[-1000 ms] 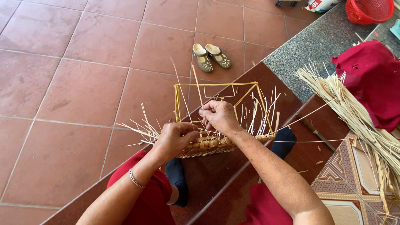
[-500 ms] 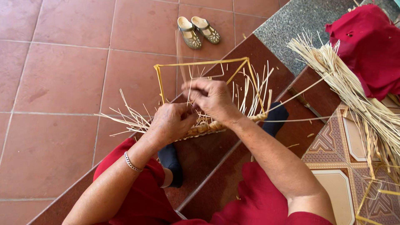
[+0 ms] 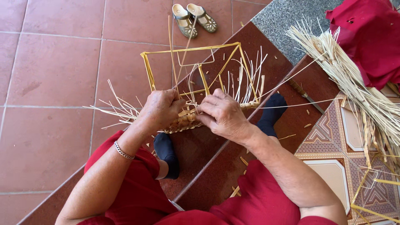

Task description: The person weaves a rectangular basket by hand, interlacing dried plant strips through a metal frame. They trim excess strands with scissors and a knife, then flip the basket to continue weaving the opposite side.

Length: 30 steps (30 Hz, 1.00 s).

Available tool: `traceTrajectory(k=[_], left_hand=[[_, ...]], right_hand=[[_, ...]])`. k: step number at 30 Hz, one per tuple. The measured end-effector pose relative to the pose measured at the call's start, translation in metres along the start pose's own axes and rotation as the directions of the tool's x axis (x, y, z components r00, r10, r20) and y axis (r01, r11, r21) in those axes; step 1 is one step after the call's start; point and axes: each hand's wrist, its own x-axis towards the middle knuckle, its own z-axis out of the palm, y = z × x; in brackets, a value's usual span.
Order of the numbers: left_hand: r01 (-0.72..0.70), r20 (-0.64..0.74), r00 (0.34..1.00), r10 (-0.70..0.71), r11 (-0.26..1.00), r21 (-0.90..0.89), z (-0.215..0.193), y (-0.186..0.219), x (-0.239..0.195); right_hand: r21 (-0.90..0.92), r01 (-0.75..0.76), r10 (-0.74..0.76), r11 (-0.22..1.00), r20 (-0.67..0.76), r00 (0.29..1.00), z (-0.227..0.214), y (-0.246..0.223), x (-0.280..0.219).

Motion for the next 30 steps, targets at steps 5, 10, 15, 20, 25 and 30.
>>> traceTrajectory(k=[5,10,15,20,25,30], left_hand=[[0.082,0.006,0.997,-0.082,0.984,-0.159,-0.006,0.007,-0.001],[0.098,0.011,0.995,-0.097,0.988,-0.123,-0.012,0.018,-0.002],[0.089,-0.155,0.977,-0.149,0.937,-0.339,-0.022,0.024,-0.020],[-0.124,-0.483,0.875,-0.025,0.954,-0.274,-0.043,0.015,-0.042],[-0.408,-0.467,0.725,0.506,0.862,0.300,-0.034,0.027,-0.050],[-0.696,-0.065,0.665,0.744,0.649,0.309,-0.001,0.038,-0.028]], right_hand=[[0.152,-0.299,0.298,0.942,0.035,0.954,0.027,0.021,0.003],[0.114,-0.348,0.350,0.931,-0.002,0.937,0.041,0.025,0.006],[0.202,-0.499,0.483,0.843,0.123,0.867,0.030,0.021,0.010],[0.169,-0.405,0.409,0.898,0.015,0.912,0.030,0.018,0.007],[0.104,-0.326,0.332,0.940,-0.049,0.942,0.034,0.018,0.004],[0.073,-0.295,0.301,0.953,-0.094,0.949,0.029,0.017,0.003]])
